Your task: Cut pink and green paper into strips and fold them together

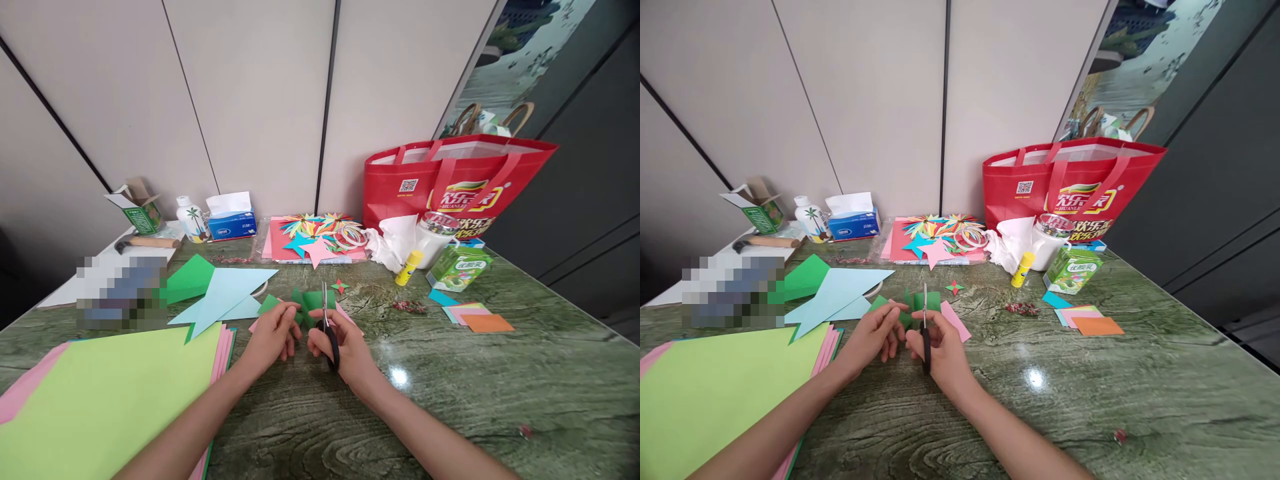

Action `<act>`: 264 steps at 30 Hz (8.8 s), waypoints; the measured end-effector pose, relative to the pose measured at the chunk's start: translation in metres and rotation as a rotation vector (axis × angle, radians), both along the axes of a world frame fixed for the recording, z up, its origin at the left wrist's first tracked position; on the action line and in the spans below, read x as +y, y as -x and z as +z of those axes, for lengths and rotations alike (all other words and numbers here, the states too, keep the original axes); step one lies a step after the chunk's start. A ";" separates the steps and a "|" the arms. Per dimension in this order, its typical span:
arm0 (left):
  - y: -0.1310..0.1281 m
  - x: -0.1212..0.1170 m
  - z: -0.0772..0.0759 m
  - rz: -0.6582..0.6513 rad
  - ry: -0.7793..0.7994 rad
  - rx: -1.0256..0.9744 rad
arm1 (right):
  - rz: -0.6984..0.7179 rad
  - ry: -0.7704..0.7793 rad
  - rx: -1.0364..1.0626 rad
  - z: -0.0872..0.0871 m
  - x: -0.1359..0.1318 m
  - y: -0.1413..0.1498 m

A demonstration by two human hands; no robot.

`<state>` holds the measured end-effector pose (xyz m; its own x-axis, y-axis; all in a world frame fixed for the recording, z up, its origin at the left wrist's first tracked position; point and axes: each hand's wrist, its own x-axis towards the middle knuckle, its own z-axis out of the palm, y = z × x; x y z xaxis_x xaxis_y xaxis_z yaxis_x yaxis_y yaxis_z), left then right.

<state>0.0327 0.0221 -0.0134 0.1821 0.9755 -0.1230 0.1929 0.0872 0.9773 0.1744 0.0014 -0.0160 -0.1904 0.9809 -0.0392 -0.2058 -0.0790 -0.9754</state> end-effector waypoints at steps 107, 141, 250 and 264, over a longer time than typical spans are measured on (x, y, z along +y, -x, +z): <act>0.008 -0.007 0.030 0.443 -0.083 -0.387 | 0.415 -0.027 -0.059 0.004 -0.012 0.002; 0.009 -0.007 0.035 0.394 -0.043 -0.352 | 0.443 0.044 -0.055 0.007 -0.010 -0.004; 0.003 -0.012 0.036 0.336 0.005 -0.483 | 0.332 0.025 -0.096 -0.001 -0.011 0.001; 0.003 -0.011 0.034 0.360 0.001 -0.459 | 0.284 0.084 -0.136 0.001 -0.012 0.003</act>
<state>0.0294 0.0110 0.0203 -0.1265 0.9858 -0.1106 -0.2919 0.0696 0.9539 0.1711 -0.0108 -0.0151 -0.4435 0.8816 -0.1615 -0.0322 -0.1957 -0.9801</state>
